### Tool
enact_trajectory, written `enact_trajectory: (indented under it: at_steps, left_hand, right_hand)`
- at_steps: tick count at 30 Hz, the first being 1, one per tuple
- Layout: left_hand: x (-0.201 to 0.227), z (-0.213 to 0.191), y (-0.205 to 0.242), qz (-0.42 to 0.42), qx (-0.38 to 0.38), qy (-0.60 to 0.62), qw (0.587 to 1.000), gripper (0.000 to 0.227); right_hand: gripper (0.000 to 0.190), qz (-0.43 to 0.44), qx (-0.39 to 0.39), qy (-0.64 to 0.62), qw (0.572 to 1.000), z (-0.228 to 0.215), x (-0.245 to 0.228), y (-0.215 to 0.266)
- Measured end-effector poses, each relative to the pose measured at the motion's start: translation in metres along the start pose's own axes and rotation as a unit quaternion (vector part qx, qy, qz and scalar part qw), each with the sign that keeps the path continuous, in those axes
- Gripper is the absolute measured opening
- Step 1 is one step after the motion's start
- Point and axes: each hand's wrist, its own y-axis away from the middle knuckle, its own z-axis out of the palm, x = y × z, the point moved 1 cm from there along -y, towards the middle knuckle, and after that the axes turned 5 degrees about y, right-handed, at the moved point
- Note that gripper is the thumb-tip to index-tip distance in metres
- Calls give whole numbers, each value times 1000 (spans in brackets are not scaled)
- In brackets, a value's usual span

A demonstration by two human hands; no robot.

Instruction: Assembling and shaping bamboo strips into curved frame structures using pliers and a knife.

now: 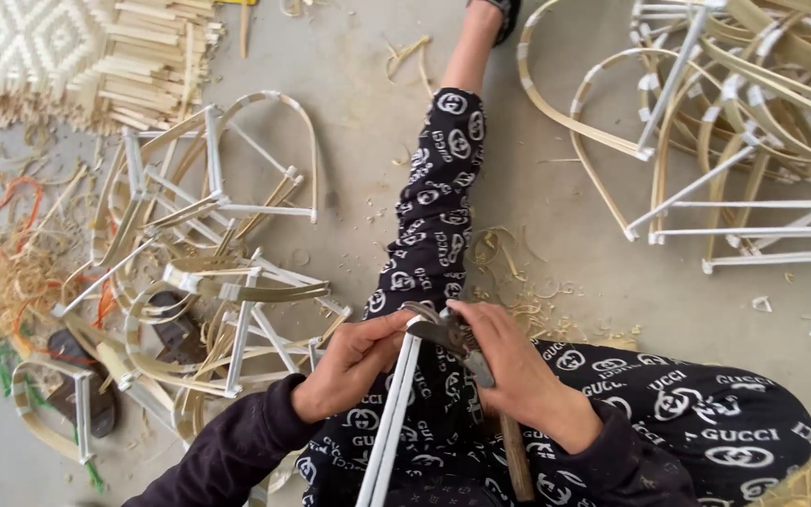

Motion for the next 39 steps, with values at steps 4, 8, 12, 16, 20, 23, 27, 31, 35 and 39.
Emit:
enact_trajectory:
  at_steps: [4,8,12,16,20,23,27,31,35,39]
  left_hand:
    - [-11,-38,35,-18,30,-37,999,37]
    - [-20,-67,66,4,11,-2,1000,34]
    - [-30,-81,86,-18,6,44,999,36]
    - [-38,-83,85,-62,14,99,993,37]
    - [-37,-82,76,-2,3,119,993,35]
    - [-44,-87,74,23,1,144,989,35]
    - [-41,-92,73,-20,17,174,984,37]
    - [-59,-98,77,-36,19,180,983,38]
    - [-76,-101,78,-32,25,153,987,39]
    - [-47,-94,91,-22,-25,161,986,39]
  right_hand:
    - [86,-31,-31,20,999,24,-19,-19]
    - [95,-81,-75,17,994,45,-46,-38]
    - [88,-86,-94,5,992,60,-59,-52]
    - [85,-108,-95,21,989,67,-53,-64]
    - [63,-119,-67,45,990,71,-40,-72]
    - [50,-122,-72,70,987,76,-33,-80]
    - [44,-149,-53,69,985,81,-29,-87]
    - [44,-162,-55,65,983,80,-28,-92]
    - [40,-185,-44,82,978,81,-16,-90]
    - [39,-176,-5,116,978,92,29,-94]
